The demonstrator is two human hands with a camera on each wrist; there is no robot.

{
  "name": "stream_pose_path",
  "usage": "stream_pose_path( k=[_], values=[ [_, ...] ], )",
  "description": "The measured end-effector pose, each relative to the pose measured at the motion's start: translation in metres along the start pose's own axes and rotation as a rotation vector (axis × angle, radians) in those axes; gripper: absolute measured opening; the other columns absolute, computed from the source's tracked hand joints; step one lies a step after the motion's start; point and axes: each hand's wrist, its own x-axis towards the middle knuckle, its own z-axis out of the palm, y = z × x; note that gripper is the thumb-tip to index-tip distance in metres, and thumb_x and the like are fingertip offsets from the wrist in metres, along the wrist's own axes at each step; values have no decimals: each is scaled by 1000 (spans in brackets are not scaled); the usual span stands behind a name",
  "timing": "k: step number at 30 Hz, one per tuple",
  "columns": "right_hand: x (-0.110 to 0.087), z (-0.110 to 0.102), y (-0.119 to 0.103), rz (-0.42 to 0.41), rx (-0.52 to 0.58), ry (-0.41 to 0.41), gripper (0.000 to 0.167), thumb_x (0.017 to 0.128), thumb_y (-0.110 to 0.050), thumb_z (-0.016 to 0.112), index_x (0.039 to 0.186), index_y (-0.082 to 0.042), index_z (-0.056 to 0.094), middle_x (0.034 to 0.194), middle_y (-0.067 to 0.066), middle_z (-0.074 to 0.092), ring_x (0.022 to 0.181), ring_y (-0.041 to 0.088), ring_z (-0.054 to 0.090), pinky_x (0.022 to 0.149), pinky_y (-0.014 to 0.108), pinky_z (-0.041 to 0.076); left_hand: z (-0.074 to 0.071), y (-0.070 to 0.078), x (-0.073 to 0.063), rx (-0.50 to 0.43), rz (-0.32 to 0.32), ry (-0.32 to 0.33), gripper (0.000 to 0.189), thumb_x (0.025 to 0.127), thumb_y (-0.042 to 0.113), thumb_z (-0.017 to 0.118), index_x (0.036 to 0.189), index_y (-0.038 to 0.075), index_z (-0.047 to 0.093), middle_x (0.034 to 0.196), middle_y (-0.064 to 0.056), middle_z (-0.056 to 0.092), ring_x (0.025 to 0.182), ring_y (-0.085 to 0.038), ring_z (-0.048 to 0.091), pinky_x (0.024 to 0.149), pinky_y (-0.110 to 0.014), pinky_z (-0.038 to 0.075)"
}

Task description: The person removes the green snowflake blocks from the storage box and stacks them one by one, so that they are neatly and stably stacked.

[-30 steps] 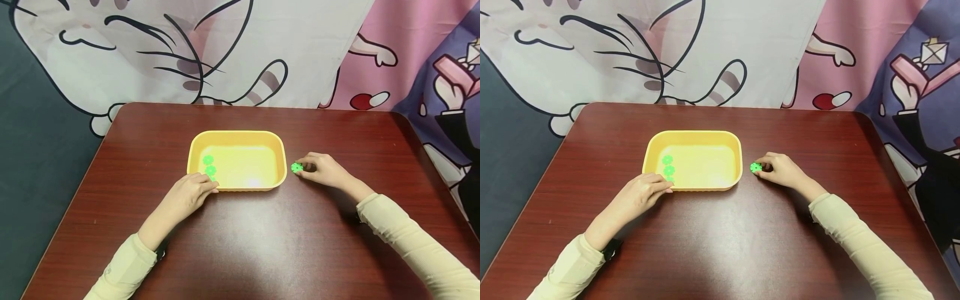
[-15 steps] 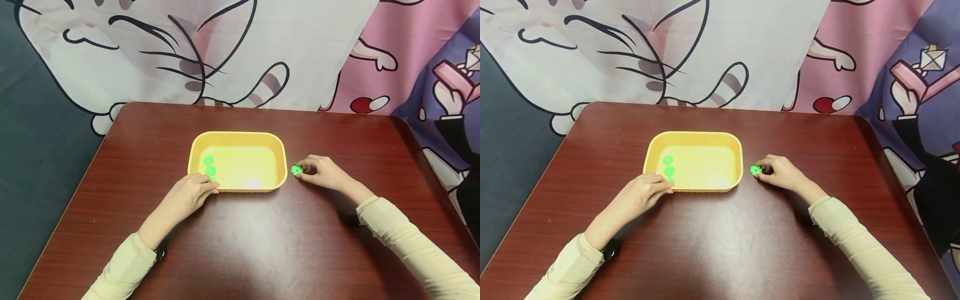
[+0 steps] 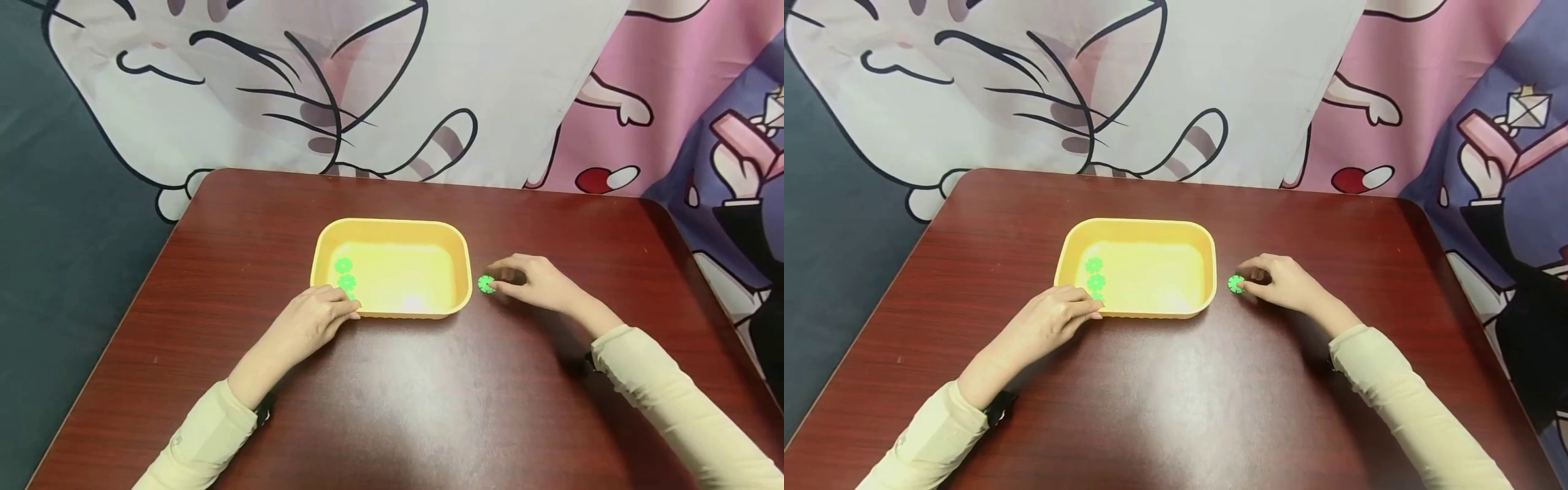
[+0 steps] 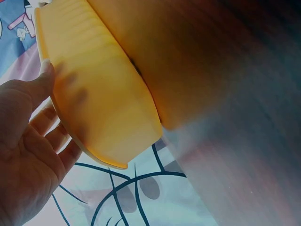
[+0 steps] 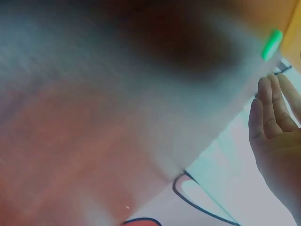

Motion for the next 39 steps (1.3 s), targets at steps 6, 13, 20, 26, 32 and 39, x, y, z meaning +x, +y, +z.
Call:
stream_pose_path(
  k=[6,13,20,26,32,39],
  values=[
    [15,-18,-10,10,-11,89,38,79,-26,76,112,-10,66,87,1,66,81,14,59,72,39,50,0,0,0,9,9,4,11,81,17,73,89,10,73,75,3,62,71,-13,59,73,-30,50],
    [51,-34,-36,-62,23,73,42,76,-27,79,114,-16,65,91,-1,67,86,11,61,75,35,49,1,0,0,17,6,4,12,80,17,74,89,9,73,74,3,61,69,-13,57,71,-30,49],
    [97,-29,-84,-229,-9,-132,45,78,-28,77,116,-9,63,96,3,65,87,15,61,74,35,49,2,0,-1,10,2,-5,12,82,18,72,91,10,74,75,4,62,69,-13,58,70,-29,49],
    [134,-6,-123,-371,-10,-260,47,78,-27,76,118,-6,62,97,7,64,91,16,59,82,33,49,0,-1,0,0,3,-2,14,81,18,73,93,11,74,75,4,62,67,-13,56,67,-29,48],
    [168,15,-147,-414,-16,-328,47,78,-28,76,117,-6,62,98,10,64,92,18,59,82,32,47,0,0,-1,3,2,-8,12,81,19,73,92,13,74,75,5,61,67,-12,55,67,-27,48],
    [192,48,-152,-426,9,-440,45,79,-23,74,118,-5,61,109,8,65,97,19,60,84,31,47,-4,0,-2,20,-9,-29,11,81,20,72,91,15,73,77,5,62,70,-12,56,72,-28,48]
  ],
)
